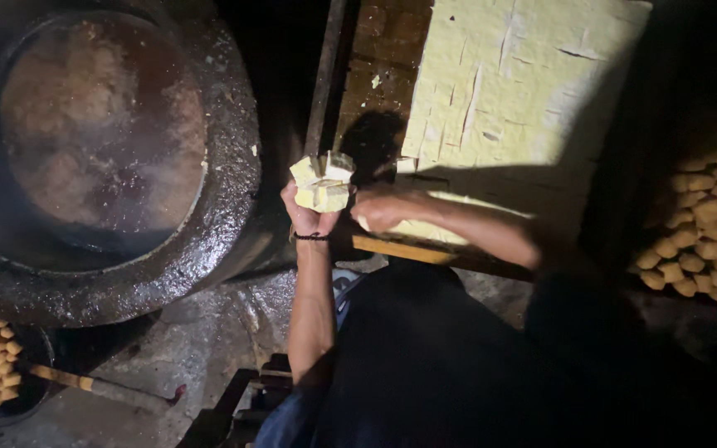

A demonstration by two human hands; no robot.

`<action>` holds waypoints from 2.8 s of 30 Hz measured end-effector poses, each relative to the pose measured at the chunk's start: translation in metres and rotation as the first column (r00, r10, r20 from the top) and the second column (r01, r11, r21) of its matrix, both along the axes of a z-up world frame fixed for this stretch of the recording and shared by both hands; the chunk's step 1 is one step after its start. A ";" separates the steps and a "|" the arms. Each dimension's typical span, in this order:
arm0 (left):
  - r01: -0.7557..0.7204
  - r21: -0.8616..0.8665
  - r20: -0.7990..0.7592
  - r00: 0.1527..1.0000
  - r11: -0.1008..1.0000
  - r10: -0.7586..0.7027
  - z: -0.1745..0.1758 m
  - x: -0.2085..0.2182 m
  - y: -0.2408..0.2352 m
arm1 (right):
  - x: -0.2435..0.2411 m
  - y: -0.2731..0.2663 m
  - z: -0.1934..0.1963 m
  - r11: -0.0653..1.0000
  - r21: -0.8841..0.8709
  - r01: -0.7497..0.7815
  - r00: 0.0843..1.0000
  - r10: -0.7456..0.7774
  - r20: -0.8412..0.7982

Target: The person uses a long-handled slotted spoon to stir and remove fried dough balls from a large wok of hot oil, then places them into a wooden tray. The person also picks up small dough pieces from a tray and drops them into the oil to fry.

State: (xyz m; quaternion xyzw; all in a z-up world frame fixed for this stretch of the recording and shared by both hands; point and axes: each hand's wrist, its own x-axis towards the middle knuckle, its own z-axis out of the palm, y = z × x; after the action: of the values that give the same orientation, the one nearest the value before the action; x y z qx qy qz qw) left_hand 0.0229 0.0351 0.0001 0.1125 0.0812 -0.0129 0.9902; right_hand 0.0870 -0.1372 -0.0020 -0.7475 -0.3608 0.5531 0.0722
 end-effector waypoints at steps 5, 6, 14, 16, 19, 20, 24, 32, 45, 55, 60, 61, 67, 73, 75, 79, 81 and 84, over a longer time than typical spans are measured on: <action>-0.034 0.011 0.002 0.999 0.999 0.034 -0.001 -0.004 0.003 | 0.005 0.000 0.038 0.948 0.118 -0.296 0.954 0.289 0.078; -0.034 0.002 0.010 0.999 0.999 0.034 -0.002 -0.001 0.004 | 0.001 -0.001 0.040 0.906 0.029 -0.422 0.901 0.415 0.126; -0.108 0.002 -0.032 0.994 0.994 0.108 -0.003 -0.005 0.013 | -0.022 -0.021 -0.018 0.891 0.355 -0.283 0.957 0.239 0.162; -0.120 0.003 -0.029 0.992 0.993 0.120 -0.003 -0.006 0.015 | -0.014 -0.026 -0.030 0.929 0.283 -0.239 0.971 0.221 0.095; -0.134 0.006 -0.012 0.991 0.991 0.134 -0.006 -0.011 0.019 | 0.014 -0.030 -0.031 0.963 0.268 -0.020 1.000 0.018 0.010; -0.132 0.009 -0.009 0.991 0.991 0.132 -0.007 -0.012 0.020 | 0.028 -0.028 -0.028 0.950 0.303 0.070 0.997 -0.073 -0.001; -0.143 -0.021 -0.037 0.989 0.989 0.142 -0.016 -0.013 0.022 | 0.046 0.007 -0.019 0.963 0.235 0.130 0.948 -0.190 0.255; -0.119 0.000 0.026 0.993 0.993 0.119 -0.006 -0.006 0.013 | 0.041 0.028 -0.028 0.663 0.748 0.033 0.617 -0.602 0.506; 0.057 -0.088 -0.155 0.985 0.994 -0.071 -0.018 0.004 -0.019 | 0.078 -0.068 -0.005 -0.245 -0.154 0.957 -0.221 -0.271 -0.937; -0.020 -0.058 -0.096 0.995 0.998 0.015 -0.019 -0.039 -0.012 | 0.058 0.047 -0.025 0.779 0.618 0.101 0.319 -0.614 0.722; -0.057 -0.077 -0.137 0.989 0.995 0.046 -0.024 -0.039 -0.010 | 0.057 0.051 -0.043 0.672 0.652 0.351 0.511 -0.721 0.468; -0.065 -0.058 -0.132 0.990 0.996 0.057 -0.025 -0.037 -0.012 | 0.063 0.045 -0.041 0.653 0.658 0.374 0.523 -0.735 0.432; -0.085 -0.122 -0.096 0.993 0.989 0.073 -0.034 -0.014 -0.002 | 0.072 0.019 -0.011 0.511 0.676 0.532 0.594 -0.793 0.132; -0.136 -0.157 -0.047 0.990 0.978 0.130 -0.036 -0.010 0.008 | 0.020 0.059 -0.005 0.866 0.462 0.193 0.506 -0.491 0.709; -0.108 -0.112 -0.014 0.994 0.988 0.107 -0.033 -0.016 0.010 | 0.013 0.064 -0.010 0.793 0.575 0.204 0.465 -0.595 0.656; -0.127 -0.126 -0.094 0.989 0.984 0.116 -0.022 -0.020 0.019 | 0.032 0.056 -0.029 0.849 0.402 0.344 0.642 -0.525 0.559; -0.133 -0.141 -0.102 0.988 0.981 0.119 -0.017 -0.024 0.018 | 0.042 0.043 -0.042 0.776 0.380 0.503 0.676 -0.627 0.386; -0.161 -0.094 -0.054 0.986 0.982 0.157 -0.012 -0.025 0.021 | 0.061 0.026 -0.055 0.773 0.594 0.224 0.671 -0.565 0.481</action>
State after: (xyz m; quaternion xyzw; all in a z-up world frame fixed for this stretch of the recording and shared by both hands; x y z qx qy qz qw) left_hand -0.0025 0.0558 -0.0120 0.0567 0.1122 0.0598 0.9903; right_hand 0.1479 -0.1112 -0.0565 -0.9065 -0.3129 0.1262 0.2537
